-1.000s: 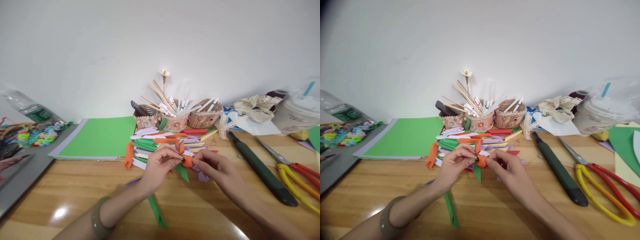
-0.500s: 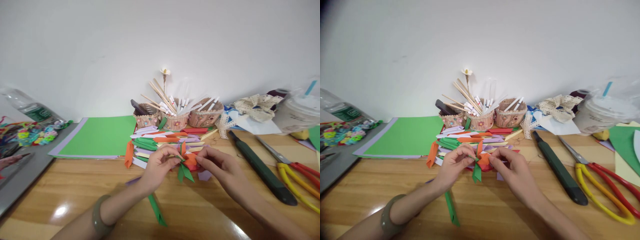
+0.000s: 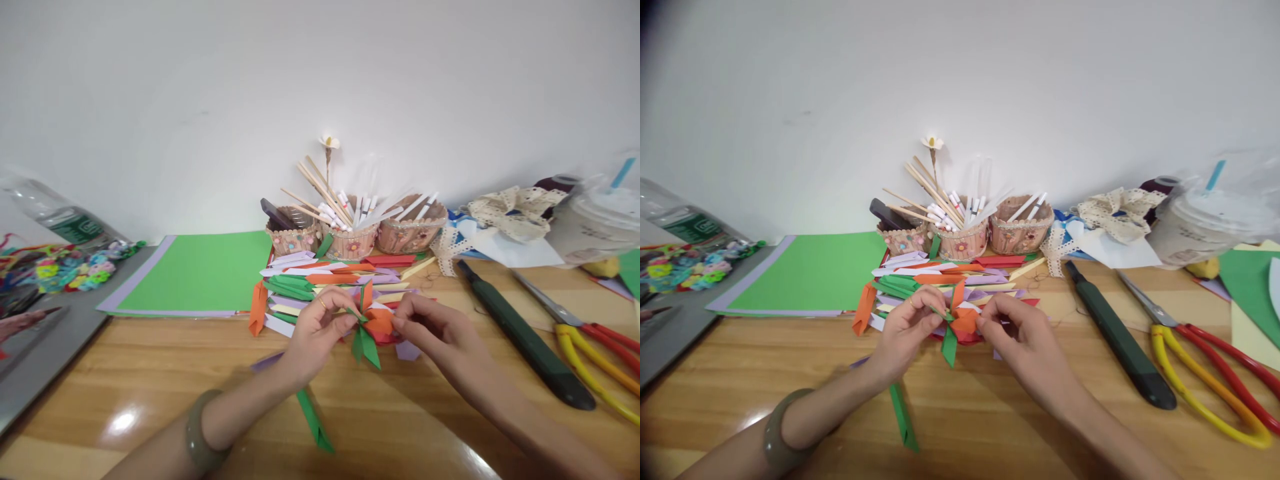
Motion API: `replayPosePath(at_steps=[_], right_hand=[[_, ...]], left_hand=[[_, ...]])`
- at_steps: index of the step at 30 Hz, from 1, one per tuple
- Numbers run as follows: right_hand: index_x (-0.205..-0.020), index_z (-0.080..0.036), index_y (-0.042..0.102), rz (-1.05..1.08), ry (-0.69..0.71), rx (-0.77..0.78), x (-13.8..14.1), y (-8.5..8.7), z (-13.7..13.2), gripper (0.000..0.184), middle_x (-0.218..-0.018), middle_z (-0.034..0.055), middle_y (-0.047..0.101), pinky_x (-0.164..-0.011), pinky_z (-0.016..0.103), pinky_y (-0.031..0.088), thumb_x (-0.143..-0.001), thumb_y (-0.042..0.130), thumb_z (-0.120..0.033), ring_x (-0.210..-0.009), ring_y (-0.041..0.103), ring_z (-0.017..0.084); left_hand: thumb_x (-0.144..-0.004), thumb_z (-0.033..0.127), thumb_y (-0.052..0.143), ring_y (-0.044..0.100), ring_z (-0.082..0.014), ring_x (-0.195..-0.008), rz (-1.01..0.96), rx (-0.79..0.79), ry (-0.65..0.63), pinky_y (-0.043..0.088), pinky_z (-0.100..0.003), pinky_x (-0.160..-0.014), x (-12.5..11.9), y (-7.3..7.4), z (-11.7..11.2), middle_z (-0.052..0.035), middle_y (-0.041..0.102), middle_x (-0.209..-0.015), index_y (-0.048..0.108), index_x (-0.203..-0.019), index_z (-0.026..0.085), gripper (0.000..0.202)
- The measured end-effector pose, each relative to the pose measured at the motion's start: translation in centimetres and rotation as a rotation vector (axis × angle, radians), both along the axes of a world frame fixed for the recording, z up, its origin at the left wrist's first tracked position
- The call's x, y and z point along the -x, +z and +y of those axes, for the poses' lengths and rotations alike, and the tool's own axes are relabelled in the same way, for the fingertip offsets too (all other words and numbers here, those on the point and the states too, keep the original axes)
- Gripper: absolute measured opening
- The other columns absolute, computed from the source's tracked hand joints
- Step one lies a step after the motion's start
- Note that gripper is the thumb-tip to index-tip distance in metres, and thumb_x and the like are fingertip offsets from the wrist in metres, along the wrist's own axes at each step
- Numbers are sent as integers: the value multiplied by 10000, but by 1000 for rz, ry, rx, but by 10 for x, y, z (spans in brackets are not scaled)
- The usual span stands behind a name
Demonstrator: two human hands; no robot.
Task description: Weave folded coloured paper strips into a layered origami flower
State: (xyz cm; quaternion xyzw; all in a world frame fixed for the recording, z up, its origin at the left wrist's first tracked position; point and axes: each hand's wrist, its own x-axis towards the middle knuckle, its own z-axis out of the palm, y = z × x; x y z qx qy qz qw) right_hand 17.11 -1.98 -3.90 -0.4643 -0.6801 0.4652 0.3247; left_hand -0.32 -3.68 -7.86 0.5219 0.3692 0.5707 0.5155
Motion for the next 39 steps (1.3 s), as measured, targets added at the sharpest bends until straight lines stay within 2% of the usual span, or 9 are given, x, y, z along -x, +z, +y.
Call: replayPosePath(at_steps=[6, 10, 15, 17, 20, 24, 28, 33, 39], right_hand=[[-553, -193, 477, 82, -109, -13, -5, -4, 6, 231, -514, -33, 428, -457, 221, 338, -746, 507, -317, -497, 417, 109], [-771, -201, 621, 73, -22, -30, -2, -4, 7, 200, -723, 14, 598, -567, 248, 430, -797, 508, -363, -635, 527, 145], [-982, -239, 641, 25, 84, -108, 3, -4, 4, 245, -1000, 47, 633, -782, 321, 452, -799, 539, -367, -911, 565, 198], [-942, -232, 653, 32, 97, -108, 5, -3, 3, 232, -1001, 52, 637, -762, 317, 465, -788, 550, -372, -911, 575, 203], [-812, -203, 655, 15, 131, -67, 8, -1, 0, 180, -799, 32, 656, -611, 272, 477, -774, 561, -352, -722, 597, 175], [-726, -189, 639, -50, 92, -135, 10, -1, -3, 125, -691, 16, 658, -562, 251, 473, -771, 566, -280, -631, 595, 155], [-817, -202, 663, -81, 26, -388, 7, -12, -4, 102, -790, 47, 696, -635, 293, 507, -774, 586, -253, -709, 631, 183], [-856, -211, 673, -178, -43, -695, 2, -27, -4, 106, -800, 56, 701, -638, 303, 529, -784, 598, -232, -724, 646, 187], [-862, -208, 665, -279, -78, -888, 2, -25, -8, 97, -784, 49, 719, -627, 301, 541, -782, 611, -216, -691, 662, 181]], left_hand=[[-714, 204, 561, 444, -128, -742, -332, 190, -77, 378, -226, -621, 0, 12, -2, -22, 469, -792, 537, -706, 156, 55], [-665, 182, 520, 418, -106, -631, -444, 261, -197, 357, -218, -554, 0, 15, -2, -6, 434, -718, 501, -645, 149, 43], [-636, 183, 468, 376, -107, -564, -432, 283, -279, 324, -228, -518, 0, 8, 0, 4, 390, -627, 465, -589, 154, 55], [-614, 186, 466, 376, -109, -565, -399, 285, -290, 315, -232, -515, -1, 6, 0, -2, 398, -626, 462, -571, 153, 54], [-589, 185, 474, 395, -114, -585, -343, 314, -298, 316, -232, -529, -2, 5, 0, -6, 418, -633, 472, -566, 153, 39], [-579, 145, 488, 446, -126, -647, -207, 306, -244, 352, -236, -604, -3, 4, -2, -8, 473, -645, 519, -596, 152, 36], [-648, 142, 532, 538, -155, -757, -5, 254, -109, 406, -260, -698, -4, 3, -4, -27, 607, -766, 595, -744, 162, 117], [-714, 203, 592, 601, -171, -804, 208, 196, 8, 462, -280, -733, -8, -3, -7, -56, 687, -877, 662, -842, 168, 150], [-709, 188, 618, 630, -177, -798, 304, 39, 170, 493, -287, -739, -8, -6, -10, -61, 709, -820, 702, -779, 176, 110]])
